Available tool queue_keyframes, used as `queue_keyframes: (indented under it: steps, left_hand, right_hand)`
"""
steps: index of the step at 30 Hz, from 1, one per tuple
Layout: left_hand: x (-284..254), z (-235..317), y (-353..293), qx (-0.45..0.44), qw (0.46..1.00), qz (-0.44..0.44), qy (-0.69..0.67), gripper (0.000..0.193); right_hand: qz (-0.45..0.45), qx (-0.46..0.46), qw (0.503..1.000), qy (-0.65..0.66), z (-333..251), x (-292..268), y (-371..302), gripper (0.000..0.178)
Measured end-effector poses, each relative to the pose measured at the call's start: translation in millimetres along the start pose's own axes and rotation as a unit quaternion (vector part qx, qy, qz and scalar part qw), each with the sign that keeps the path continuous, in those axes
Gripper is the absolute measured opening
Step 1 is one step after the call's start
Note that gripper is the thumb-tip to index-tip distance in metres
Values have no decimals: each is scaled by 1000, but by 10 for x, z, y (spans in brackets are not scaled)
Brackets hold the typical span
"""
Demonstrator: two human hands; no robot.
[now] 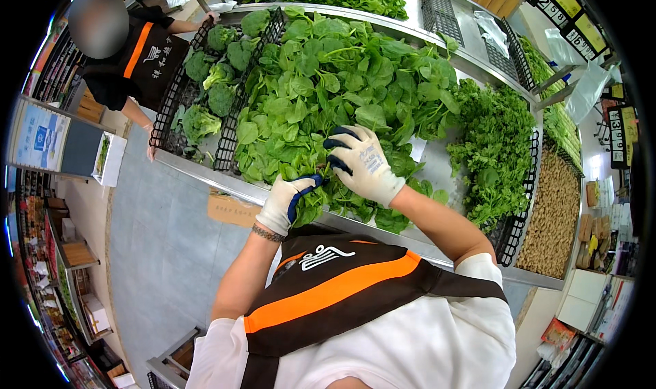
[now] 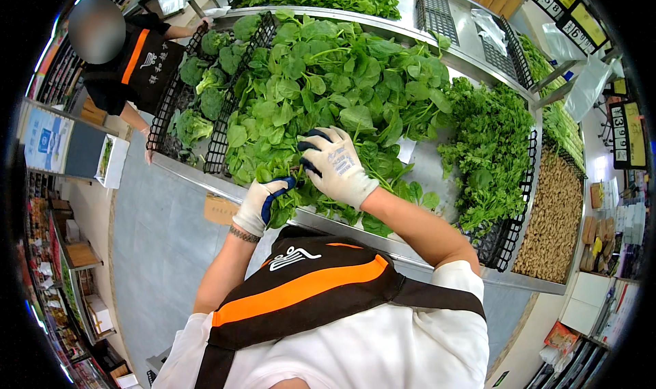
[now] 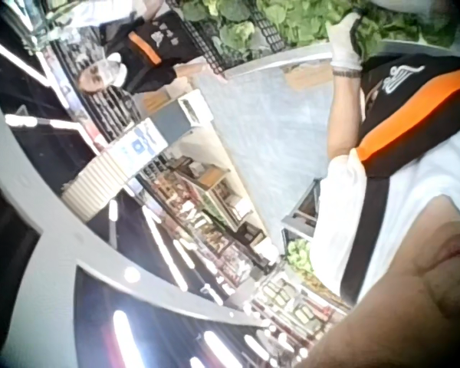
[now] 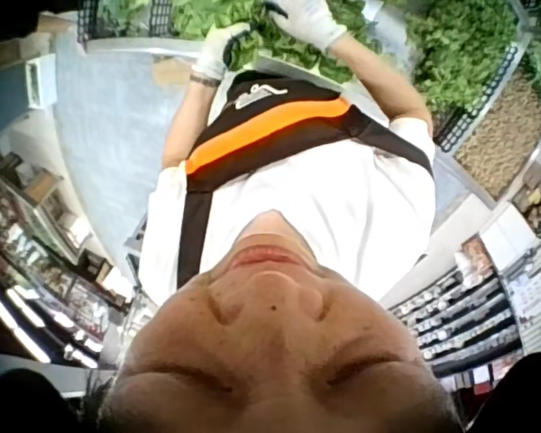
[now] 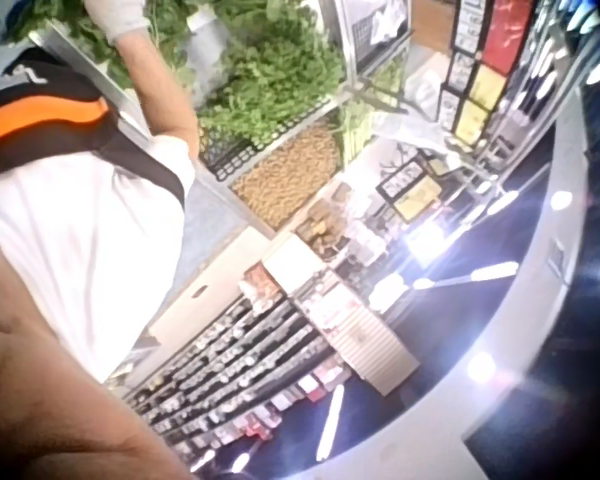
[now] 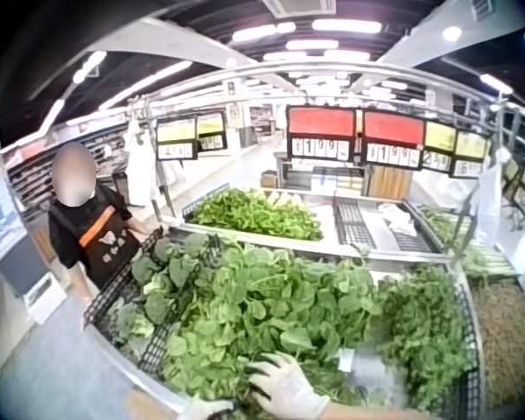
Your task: The person uses blue shears to trim the stems of spinach bunches in a supermarket produce display. They repeatedly pick up bunches, cut the ends, and place the trimmed spinach back into the bin.
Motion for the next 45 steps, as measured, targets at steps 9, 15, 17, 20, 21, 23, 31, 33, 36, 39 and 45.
queue_keyframes:
  steps: [9,15,17,20,21,23,31,33,36,39,45]
  left_hand:
    - [-123,37,-8,-90,995,41,4,26]
    - [15,50,21,-79,996,23,-20,23]
    - [15,52,38,-83,995,50,-39,22]
    - [-77,129,-12,-58,997,49,-17,23]
    - [-131,161,-28,-51,998,46,-10,23]
    - [-407,194,-97,-40,997,67,-3,24]
    - [-1793,132,-620,43,970,112,-210,36]
    - [-2031,127,-765,66,970,123,-200,38]
    - [-2216,92,-1074,52,957,195,-209,33]
    - [-2339,-3,-1241,48,911,319,-259,37]
    - [-2656,-259,-1238,16,937,206,-282,33]
  right_hand:
    - [23,195,971,-133,846,-174,-179,56]
    - [-34,89,993,69,250,109,-103,50]
    - [13,40,997,59,163,151,-90,33]
    - [84,11,996,-34,248,-7,-30,24]
    - [73,20,994,-83,372,-38,-59,26]
    - [32,59,988,-136,685,-107,-108,34]
    - [34,250,963,-96,1205,-228,-782,57]
    - [77,269,959,-36,1314,28,-1183,47]
    - [27,267,962,49,996,257,-1290,30]
    - [-34,291,953,80,788,687,-1561,31]
    - [-192,279,930,143,68,1216,-1413,25]
Point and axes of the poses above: each hand's wrist, its own y-axis towards the middle knuckle, its own x-axis out of the palm, z = x × y, the point moved 8 cm from there along y, towards the middle knuckle, and after that the axes turned 7 degrees about z, right-handed, at the moved point
